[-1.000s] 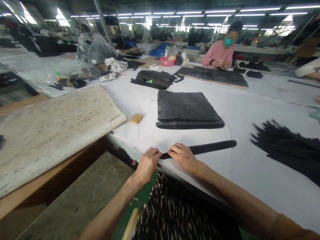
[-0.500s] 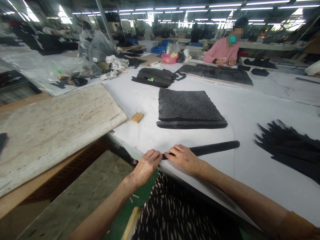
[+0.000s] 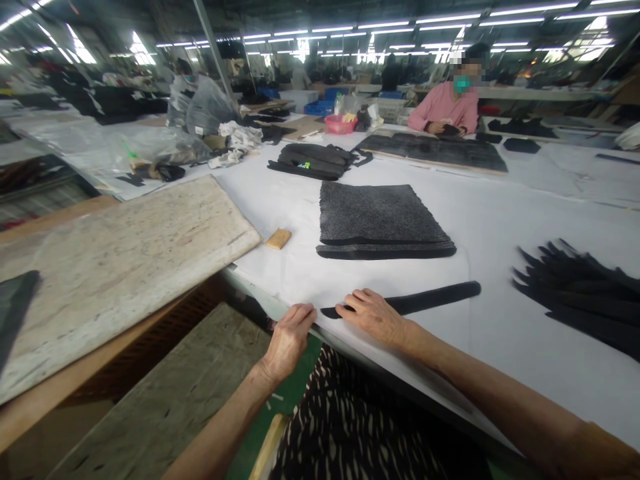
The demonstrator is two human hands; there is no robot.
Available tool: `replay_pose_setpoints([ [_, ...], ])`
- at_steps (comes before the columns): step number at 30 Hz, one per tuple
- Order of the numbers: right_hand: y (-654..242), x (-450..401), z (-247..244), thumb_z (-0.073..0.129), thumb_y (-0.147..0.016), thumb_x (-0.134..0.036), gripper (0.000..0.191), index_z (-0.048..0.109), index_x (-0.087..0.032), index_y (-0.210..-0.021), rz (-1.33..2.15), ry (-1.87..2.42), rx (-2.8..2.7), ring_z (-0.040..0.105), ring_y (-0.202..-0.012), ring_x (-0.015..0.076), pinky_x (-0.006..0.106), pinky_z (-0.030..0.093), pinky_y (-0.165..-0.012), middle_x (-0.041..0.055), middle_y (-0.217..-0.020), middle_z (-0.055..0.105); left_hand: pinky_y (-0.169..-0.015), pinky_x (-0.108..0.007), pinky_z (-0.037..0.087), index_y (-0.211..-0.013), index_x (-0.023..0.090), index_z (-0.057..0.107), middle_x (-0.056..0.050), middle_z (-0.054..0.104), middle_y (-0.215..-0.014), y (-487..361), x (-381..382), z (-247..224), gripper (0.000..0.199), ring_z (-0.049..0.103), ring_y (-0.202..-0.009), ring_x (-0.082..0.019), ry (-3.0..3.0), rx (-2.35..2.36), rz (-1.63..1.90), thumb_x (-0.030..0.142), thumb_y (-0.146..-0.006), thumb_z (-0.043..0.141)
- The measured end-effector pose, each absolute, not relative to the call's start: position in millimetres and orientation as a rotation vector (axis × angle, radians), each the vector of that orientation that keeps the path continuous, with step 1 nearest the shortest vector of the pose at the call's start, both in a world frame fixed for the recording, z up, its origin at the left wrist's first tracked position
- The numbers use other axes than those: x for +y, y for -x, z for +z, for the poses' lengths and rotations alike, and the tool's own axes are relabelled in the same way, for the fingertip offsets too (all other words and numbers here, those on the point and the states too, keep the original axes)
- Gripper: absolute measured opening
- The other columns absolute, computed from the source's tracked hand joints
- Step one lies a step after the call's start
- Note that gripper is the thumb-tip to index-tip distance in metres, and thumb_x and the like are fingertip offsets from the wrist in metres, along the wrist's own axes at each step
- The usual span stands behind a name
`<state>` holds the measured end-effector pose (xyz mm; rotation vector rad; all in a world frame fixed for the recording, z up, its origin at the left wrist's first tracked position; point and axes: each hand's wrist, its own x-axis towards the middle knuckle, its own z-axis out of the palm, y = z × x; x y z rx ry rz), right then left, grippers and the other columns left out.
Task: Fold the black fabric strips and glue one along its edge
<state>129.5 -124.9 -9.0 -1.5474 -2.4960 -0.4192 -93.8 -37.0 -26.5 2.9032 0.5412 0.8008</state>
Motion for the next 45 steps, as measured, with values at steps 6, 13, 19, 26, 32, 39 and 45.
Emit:
replay_pose_setpoints([
  [6, -137.3, -136.8, -9.4, 0.05, -0.088, -0.009, 0.027, 0.059, -0.017, -0.112, -0.415, 1.596, -2.486, 0.048, -0.082, 0.019, 0.032, 0.036, -0.071, 0.0055, -0.09, 0.058, -0.088, -0.036, 0.054, -0.106, 0.012, 0.064, -0.012, 0.064, -0.105, 92.6, -39.4, -30.4, 0.04, 0.059, -0.098, -0.021, -2.792, 0.6, 0.865, 0.0, -0.084, 0.033],
  [13, -107.2, -126.7, -4.7, 0.048, -0.093, -0.022, 0.014, 0.06, -0.018, -0.101, -0.333, 1.491, -2.502, 0.048, -0.083, 0.0188, 0.033, 0.036, -0.072, 0.0048, -0.09, 0.058, -0.09, -0.034, 0.051, -0.096, 0.017, 0.067, -0.01, 0.065, -0.106, 94.8, -52.1, -27.6, 0.032, 0.061, -0.101, -0.019, -2.371, 0.915, 1.103, 0.012, -0.089, 0.036],
  [19, -98.6, -120.5, -4.5, 0.044, -0.095, -0.017, 0.015, 0.058, -0.017, -0.102, -0.373, 1.404, -2.592, 0.048, -0.084, 0.0191, 0.033, 0.034, -0.071, 0.005, -0.088, 0.057, -0.064, -0.028, 0.047, -0.077, 0.015, 0.065, -0.004, 0.063, -0.068, 97.9, -63.3, -18.5, 0.041, 0.057, -0.066, -0.018, -1.687, 1.221, 0.926, 0.048, -0.088, 0.044],
  [26, -100.8, -119.4, -7.4, 0.043, -0.095, -0.016, 0.017, 0.057, -0.017, -0.104, -0.363, 1.381, -2.603, 0.047, -0.084, 0.0186, 0.033, 0.034, -0.073, 0.0044, -0.087, 0.056, -0.05, -0.024, 0.032, -0.051, 0.015, 0.06, 0.001, 0.048, -0.046, 83.0, -59.6, -19.8, 0.041, 0.041, -0.049, -0.012, -1.419, 1.164, 0.686, 0.052, -0.065, 0.066],
  [32, -114.2, -121.7, -8.6, 0.043, -0.091, -0.009, 0.017, 0.059, -0.015, -0.089, -0.457, 1.322, -2.601, 0.046, -0.076, 0.0168, 0.031, 0.034, -0.068, 0.0026, -0.08, 0.055, -0.052, -0.024, 0.033, -0.049, 0.016, 0.06, 0.001, 0.053, -0.048, 87.8, -58.1, -31.4, 0.032, 0.042, -0.049, -0.011, -1.209, 1.092, 0.697, 0.043, -0.061, 0.069],
  [39, -136.8, -131.4, -17.5, 0.04, -0.088, 0.001, 0.025, 0.06, -0.014, -0.086, -0.482, 1.314, -2.499, 0.045, -0.074, 0.0165, 0.031, 0.035, -0.068, 0.0045, -0.081, 0.058, -0.053, -0.024, 0.035, -0.053, 0.015, 0.063, 0.0, 0.055, -0.052, 100.8, -55.4, -50.6, 0.03, 0.046, -0.051, -0.011, -1.15, 1.097, 0.717, 0.042, -0.061, 0.072],
  [45, -142.5, -136.8, -19.7, 0.037, -0.088, 0.001, 0.029, 0.061, -0.014, -0.086, -0.48, 1.278, -2.517, 0.045, -0.074, 0.0165, 0.031, 0.036, -0.067, 0.0049, -0.082, 0.059, -0.052, -0.024, 0.034, -0.051, 0.015, 0.061, 0.0, 0.054, -0.051, 104.6, -55.4, -58.2, 0.028, 0.045, -0.05, -0.011, -1.107, 1.08, 0.687, 0.04, -0.06, 0.071],
])
